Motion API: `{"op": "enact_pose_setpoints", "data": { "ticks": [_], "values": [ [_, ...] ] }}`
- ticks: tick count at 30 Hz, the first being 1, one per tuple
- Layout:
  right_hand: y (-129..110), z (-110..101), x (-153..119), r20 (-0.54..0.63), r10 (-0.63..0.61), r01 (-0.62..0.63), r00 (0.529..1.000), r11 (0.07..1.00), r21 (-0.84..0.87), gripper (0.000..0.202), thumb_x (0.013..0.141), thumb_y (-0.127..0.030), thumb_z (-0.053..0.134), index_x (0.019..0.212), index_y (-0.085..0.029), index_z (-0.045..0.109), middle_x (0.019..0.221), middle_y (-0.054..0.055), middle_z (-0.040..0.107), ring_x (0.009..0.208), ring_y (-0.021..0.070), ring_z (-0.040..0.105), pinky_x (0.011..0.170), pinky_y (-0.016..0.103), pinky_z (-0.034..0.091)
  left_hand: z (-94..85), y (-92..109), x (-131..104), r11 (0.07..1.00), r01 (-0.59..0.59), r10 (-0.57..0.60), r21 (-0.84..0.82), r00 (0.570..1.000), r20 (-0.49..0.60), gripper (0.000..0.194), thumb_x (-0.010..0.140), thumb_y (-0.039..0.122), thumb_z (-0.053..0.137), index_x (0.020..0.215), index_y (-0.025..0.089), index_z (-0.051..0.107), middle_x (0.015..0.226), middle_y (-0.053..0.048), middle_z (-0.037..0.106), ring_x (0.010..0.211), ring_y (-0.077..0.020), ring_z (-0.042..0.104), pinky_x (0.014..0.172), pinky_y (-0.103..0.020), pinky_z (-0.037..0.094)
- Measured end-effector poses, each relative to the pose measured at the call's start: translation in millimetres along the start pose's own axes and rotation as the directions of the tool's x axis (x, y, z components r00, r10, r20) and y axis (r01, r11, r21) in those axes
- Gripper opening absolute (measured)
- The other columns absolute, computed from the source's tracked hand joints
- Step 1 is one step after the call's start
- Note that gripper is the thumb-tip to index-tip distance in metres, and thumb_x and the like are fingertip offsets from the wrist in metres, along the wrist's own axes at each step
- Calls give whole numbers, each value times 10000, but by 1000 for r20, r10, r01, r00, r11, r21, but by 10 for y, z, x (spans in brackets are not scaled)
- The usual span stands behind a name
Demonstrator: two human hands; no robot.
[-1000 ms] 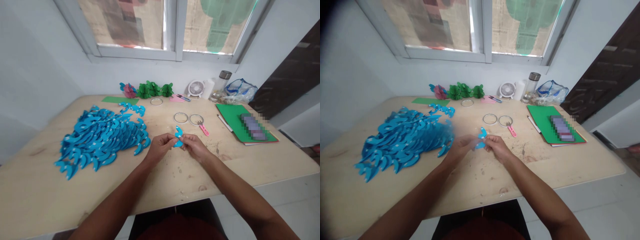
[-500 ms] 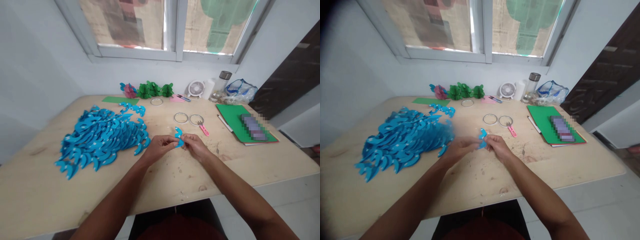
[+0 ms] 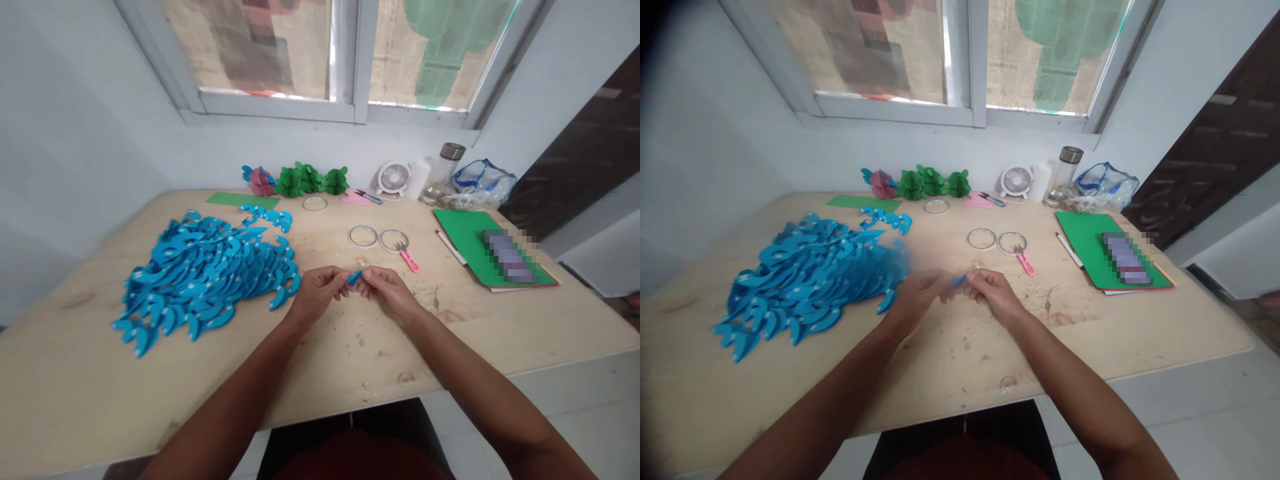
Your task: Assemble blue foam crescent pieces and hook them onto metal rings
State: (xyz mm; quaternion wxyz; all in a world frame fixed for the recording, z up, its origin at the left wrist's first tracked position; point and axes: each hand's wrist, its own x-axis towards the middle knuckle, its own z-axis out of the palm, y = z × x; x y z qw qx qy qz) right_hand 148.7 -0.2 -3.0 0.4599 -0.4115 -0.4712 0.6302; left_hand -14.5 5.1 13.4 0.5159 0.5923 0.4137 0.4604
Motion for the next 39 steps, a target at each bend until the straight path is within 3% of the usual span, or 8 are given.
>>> {"op": "enact_pose_setpoints", "data": {
  "ticks": [6, 12, 20, 23, 27, 31, 35, 39],
  "values": [
    [0, 0, -5, 20, -1, 1, 1000, 1000, -23, 279, 698, -442, 674, 659, -170, 624, 616, 8, 598, 540, 93, 476, 505, 231, 313, 16, 55, -32, 1000, -2, 2, 6, 1000, -6, 281, 751, 355, 594, 548, 165, 630, 483, -5, 571, 457, -97, 484, 450, -207, 381],
    [37, -23, 9, 40, 4, -3, 999, 999, -43, 296, 701, -443, 669, 619, -168, 601, 563, -3, 579, 503, 86, 449, 496, 236, 295, -3, -79, 11, 999, -29, 28, 27, 999, 43, 271, 744, 363, 594, 558, 170, 634, 485, 0, 575, 446, -93, 483, 443, -205, 380],
    [48, -22, 12, 53, -5, 8, 999, 999, -42, 198, 685, -349, 692, 655, -170, 613, 577, -7, 586, 513, 85, 459, 513, 234, 313, 1, -55, 20, 1000, -23, 22, -11, 999, -46, 305, 747, 388, 592, 536, 168, 601, 471, 5, 558, 436, -95, 477, 438, -211, 385],
    [65, -21, 21, 33, 0, 1, 999, 999, -50, 161, 684, -310, 679, 644, -170, 612, 560, -8, 581, 504, 87, 454, 511, 234, 313, 15, -13, -18, 997, -40, 45, 62, 996, -79, 240, 764, 335, 585, 591, 172, 620, 509, 13, 569, 471, -96, 487, 474, -212, 394],
    [48, -7, 23, -41, -10, 8, 999, 999, -38, 101, 676, -246, 638, 618, -168, 610, 530, -13, 559, 494, 88, 439, 503, 233, 300, 27, -28, -59, 957, -162, 182, 242, 981, -66, 128, 757, 290, 599, 739, 181, 662, 618, 5, 619, 563, -114, 528, 536, -223, 409],
    [10, 9, 26, -125, -23, 20, 992, 999, -29, 88, 636, -206, 607, 561, -165, 584, 504, -15, 547, 476, 84, 422, 491, 229, 286, 62, -65, -112, 848, -316, 375, 425, 925, -61, 135, 742, 275, 630, 844, 191, 657, 606, 14, 606, 549, -108, 523, 550, -222, 414],
    [27, 1, 42, -168, -34, 33, 985, 999, -13, 107, 632, -210, 598, 544, -169, 554, 478, -31, 525, 456, 81, 402, 484, 228, 277, 138, -82, -174, 644, -525, 616, 556, 787, 30, 64, 762, 213, 608, 805, 177, 638, 609, 4, 614, 548, -108, 536, 564, -229, 428],
    [51, -7, 45, -183, -39, 35, 982, 999, -22, 78, 633, -206, 597, 575, -169, 560, 481, -41, 516, 449, 79, 392, 479, 225, 270, 181, -101, -179, 543, -611, 656, 577, 737, 163, 68, 787, 178, 565, 777, 169, 632, 653, -18, 664, 589, -123, 586, 589, -243, 453]
  ]
}}
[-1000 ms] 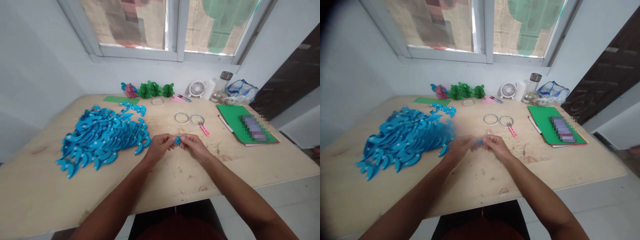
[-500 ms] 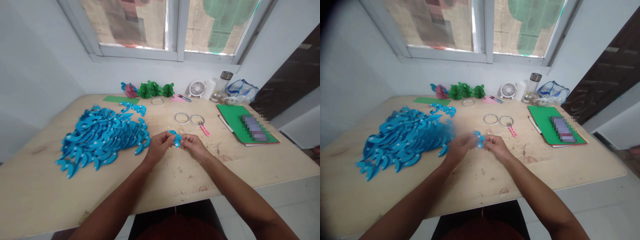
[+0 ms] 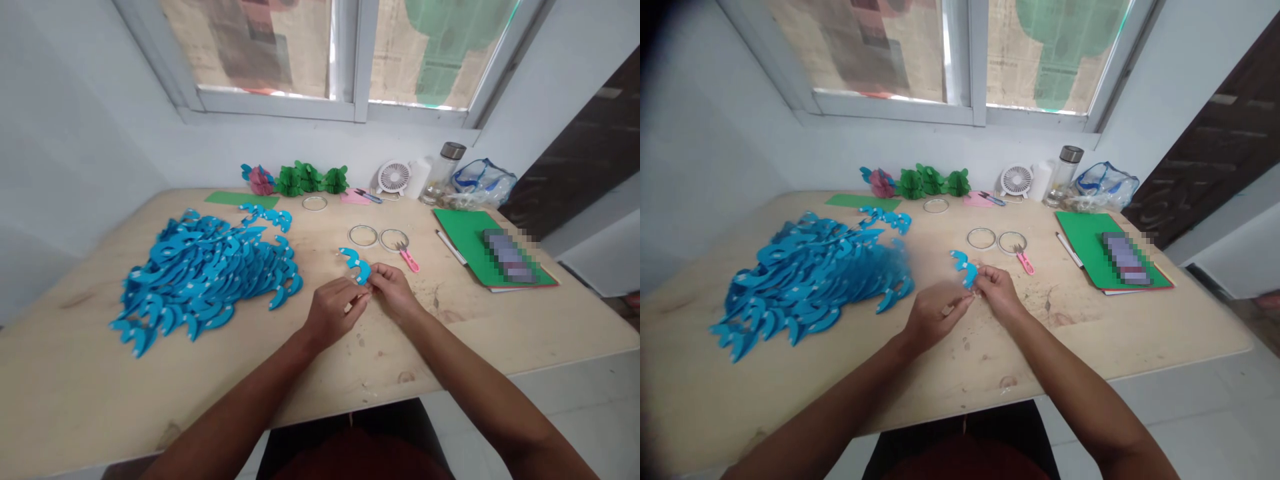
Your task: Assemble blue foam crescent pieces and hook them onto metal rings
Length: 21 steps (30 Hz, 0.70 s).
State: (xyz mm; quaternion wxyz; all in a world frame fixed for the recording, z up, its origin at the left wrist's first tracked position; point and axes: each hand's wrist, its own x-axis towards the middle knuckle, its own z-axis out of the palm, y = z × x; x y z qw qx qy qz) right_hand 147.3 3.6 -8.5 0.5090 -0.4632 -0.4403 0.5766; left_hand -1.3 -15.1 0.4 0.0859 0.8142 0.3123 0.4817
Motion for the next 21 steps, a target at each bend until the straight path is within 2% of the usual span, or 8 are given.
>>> {"op": "enact_pose_setpoints", "data": {
  "ticks": [5, 10, 21],
  "values": [
    [6, 3, 2, 9, -39, 39, 999, 997, -69, 141, 662, -230, 592, 550, -169, 532, 499, -32, 517, 464, 80, 397, 479, 226, 270, -9, -60, 6, 995, 92, -91, 34, 995, -31, 122, 814, 187, 527, 830, 169, 646, 718, -40, 691, 650, -141, 619, 619, -255, 476],
    [46, -9, 20, 8, -77, 78, 997, 990, -114, 159, 675, -249, 589, 559, -170, 514, 502, -34, 505, 462, 81, 393, 477, 225, 269, -13, -70, -3, 984, 176, -175, 10, 984, -30, 135, 816, 211, 524, 819, 165, 651, 723, -40, 689, 606, -121, 597, 582, -234, 462],
    [21, -21, -8, 56, -160, 169, 985, 949, -265, 221, 698, -294, 583, 560, -180, 452, 503, -56, 406, 474, 79, 331, 475, 227, 232, -16, -41, 4, 969, 246, -247, -6, 968, -41, 112, 794, 218, 547, 762, 169, 642, 687, -15, 672, 563, -97, 560, 572, -208, 451]
  ]
}}
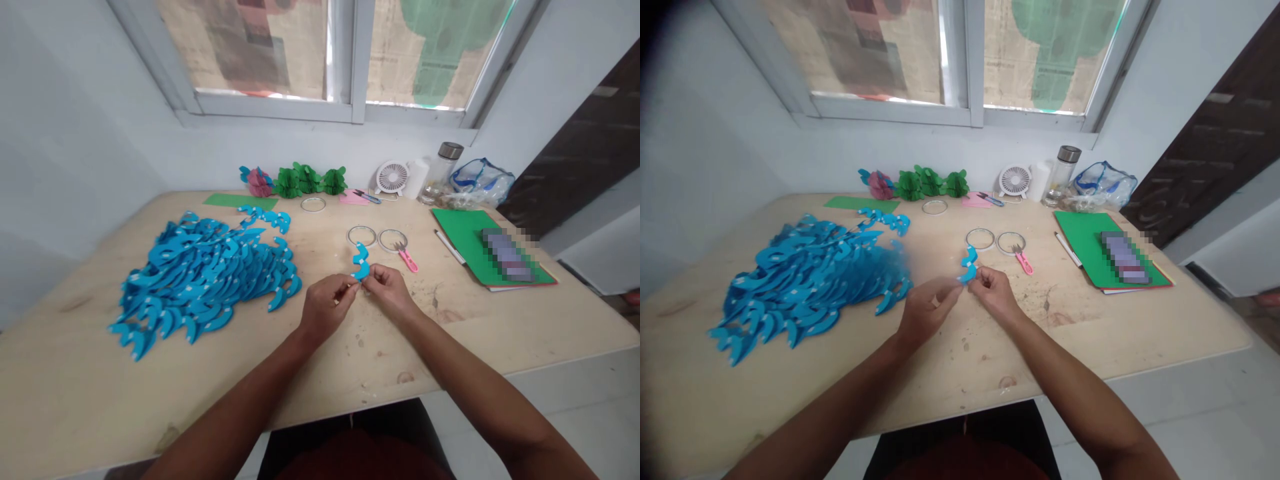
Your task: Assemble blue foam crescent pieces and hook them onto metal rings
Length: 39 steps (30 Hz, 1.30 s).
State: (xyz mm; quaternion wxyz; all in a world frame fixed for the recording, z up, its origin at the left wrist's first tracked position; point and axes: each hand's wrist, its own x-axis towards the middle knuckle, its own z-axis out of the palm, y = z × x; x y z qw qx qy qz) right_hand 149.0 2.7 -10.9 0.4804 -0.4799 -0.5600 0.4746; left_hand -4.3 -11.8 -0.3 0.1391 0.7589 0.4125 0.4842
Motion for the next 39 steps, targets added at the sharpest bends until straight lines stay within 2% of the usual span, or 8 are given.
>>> {"op": "enact_pose_setpoints", "data": {
  "ticks": [8, 13, 19, 24, 30, 39],
  "values": [
    [-8, 5, -3, 43, -6, 7, 999, 1000, -16, 252, 714, -298, 572, 550, -182, 420, 515, -61, 353, 486, 78, 303, 482, 230, 228, -14, -5, 22, 998, 65, -65, 2, 997, -35, 176, 799, 232, 531, 894, 173, 666, 770, -43, 703, 628, -125, 603, 626, -231, 482],
    [-20, 6, -11, 68, -30, 32, 997, 999, -25, 268, 720, -296, 566, 545, -187, 394, 521, -60, 339, 495, 79, 296, 484, 229, 235, -24, -30, 31, 996, 93, -93, 9, 996, -4, 180, 794, 238, 539, 901, 164, 663, 643, -7, 648, 536, -102, 532, 559, -212, 452],
    [-10, 10, -18, 58, -42, 44, 997, 998, -42, 256, 718, -281, 549, 551, -189, 379, 525, -60, 330, 495, 78, 288, 479, 228, 231, -27, -42, 42, 993, 96, -101, 67, 993, 65, 153, 755, 206, 575, 877, 181, 663, 572, 24, 588, 536, -105, 522, 543, -207, 424],
    [-5, 15, -29, 56, -63, 68, 996, 993, -99, 212, 694, -245, 518, 544, -190, 380, 521, -59, 312, 495, 79, 285, 474, 226, 228, -22, -47, 38, 989, 132, -136, 62, 988, 74, 190, 743, 158, 572, 907, 174, 667, 714, -16, 671, 607, -117, 568, 590, -221, 447],
    [1, 17, -33, 49, -61, 68, 997, 985, -157, 207, 684, -232, 505, 540, -190, 361, 510, -61, 294, 495, 76, 277, 466, 219, 221, -24, -58, 38, 988, 151, -154, 36, 986, 71, 242, 725, 105, 562, 916, 188, 684, 798, -32, 708, 620, -124, 593, 599, -233, 471],
    [12, 31, -28, 66, -73, 81, 995, 990, -120, 214, 705, -235, 518, 542, -189, 386, 508, -64, 307, 488, 78, 285, 468, 226, 226, -22, -45, 58, 975, 219, -216, -17, 970, 110, 244, 712, 80, 557, 872, 182, 710, 809, -32, 725, 612, -128, 607, 579, -228, 462]
  ]
}}
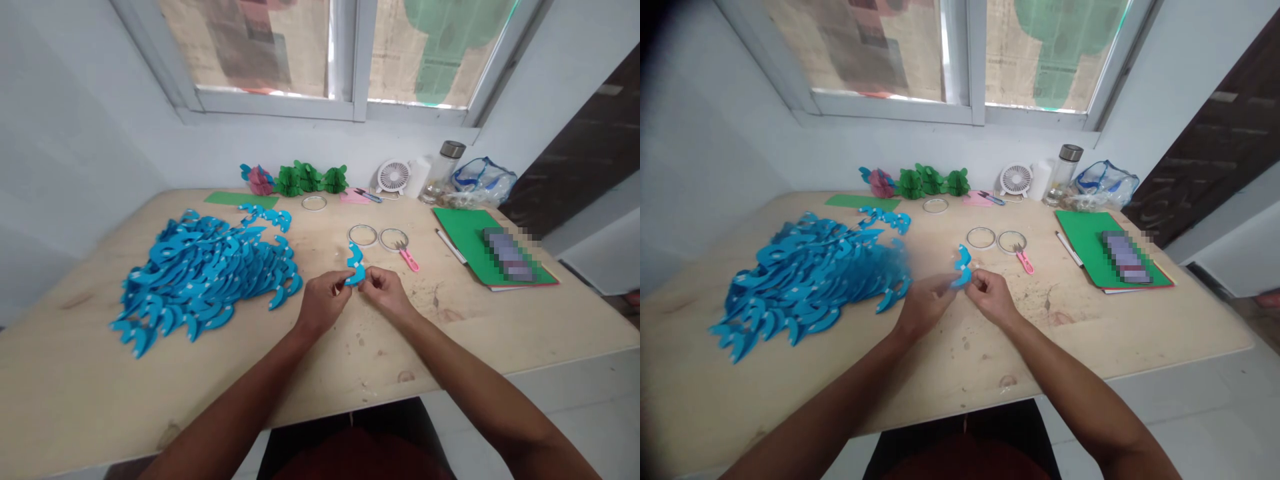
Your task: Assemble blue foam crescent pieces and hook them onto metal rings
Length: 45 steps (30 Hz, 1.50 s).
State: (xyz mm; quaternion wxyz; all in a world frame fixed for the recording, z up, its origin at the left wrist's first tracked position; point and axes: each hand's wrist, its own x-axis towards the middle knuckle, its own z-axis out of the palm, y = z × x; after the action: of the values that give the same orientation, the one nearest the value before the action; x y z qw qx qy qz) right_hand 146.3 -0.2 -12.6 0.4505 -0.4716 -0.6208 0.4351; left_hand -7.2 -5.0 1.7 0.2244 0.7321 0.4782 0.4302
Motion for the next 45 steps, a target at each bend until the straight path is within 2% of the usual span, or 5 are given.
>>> {"op": "enact_pose_setpoints", "data": {
  "ticks": [9, 19, 34, 40, 45],
  "values": [
    [-36, 1, -14, 56, 25, -23, 998, 999, -42, 195, 742, -285, 534, 589, -173, 486, 523, -45, 353, 503, 84, 304, 474, 227, 241, 12, -35, 21, 976, 94, -87, -195, 995, 44, 215, 726, 117, 545, 825, 182, 724, 900, -43, 729, 757, -171, 671, 686, -266, 518],
    [-7, 6, -12, 42, 66, -66, 997, 998, 8, 247, 732, -347, 558, 569, -174, 489, 521, -47, 360, 486, 80, 296, 466, 226, 238, -11, -11, 44, 955, 148, -119, -257, 985, 124, 187, 740, 171, 559, 809, 182, 732, 807, -22, 734, 750, -186, 670, 706, -291, 523],
    [0, -9, -5, 54, 84, -85, 995, 996, 20, 270, 728, -370, 570, 563, -166, 505, 506, -50, 382, 476, 74, 297, 456, 220, 231, -50, -22, 68, 957, 149, -96, -248, 972, 212, 178, 754, 221, 544, 692, 183, 706, 621, 23, 664, 620, -146, 600, 576, -227, 467],
    [11, -11, -4, 58, 102, -105, 993, 993, 50, 192, 722, -291, 574, 589, -153, 566, 517, -42, 460, 476, 72, 347, 465, 216, 256, -43, -44, 56, 969, 114, -59, -218, 968, 244, 228, 774, 201, 482, 768, 173, 708, 631, 25, 634, 560, -118, 552, 529, -203, 410],
    [33, -12, 8, 79, 121, -127, 989, 989, 71, 168, 725, -266, 554, 603, -153, 572, 528, -36, 484, 478, 74, 360, 469, 217, 262, -34, -68, 53, 974, 101, -48, -203, 967, 250, 230, 775, 190, 465, 725, 159, 687, 608, 27, 604, 548, -107, 531, 519, -197, 388]
  ]
}}
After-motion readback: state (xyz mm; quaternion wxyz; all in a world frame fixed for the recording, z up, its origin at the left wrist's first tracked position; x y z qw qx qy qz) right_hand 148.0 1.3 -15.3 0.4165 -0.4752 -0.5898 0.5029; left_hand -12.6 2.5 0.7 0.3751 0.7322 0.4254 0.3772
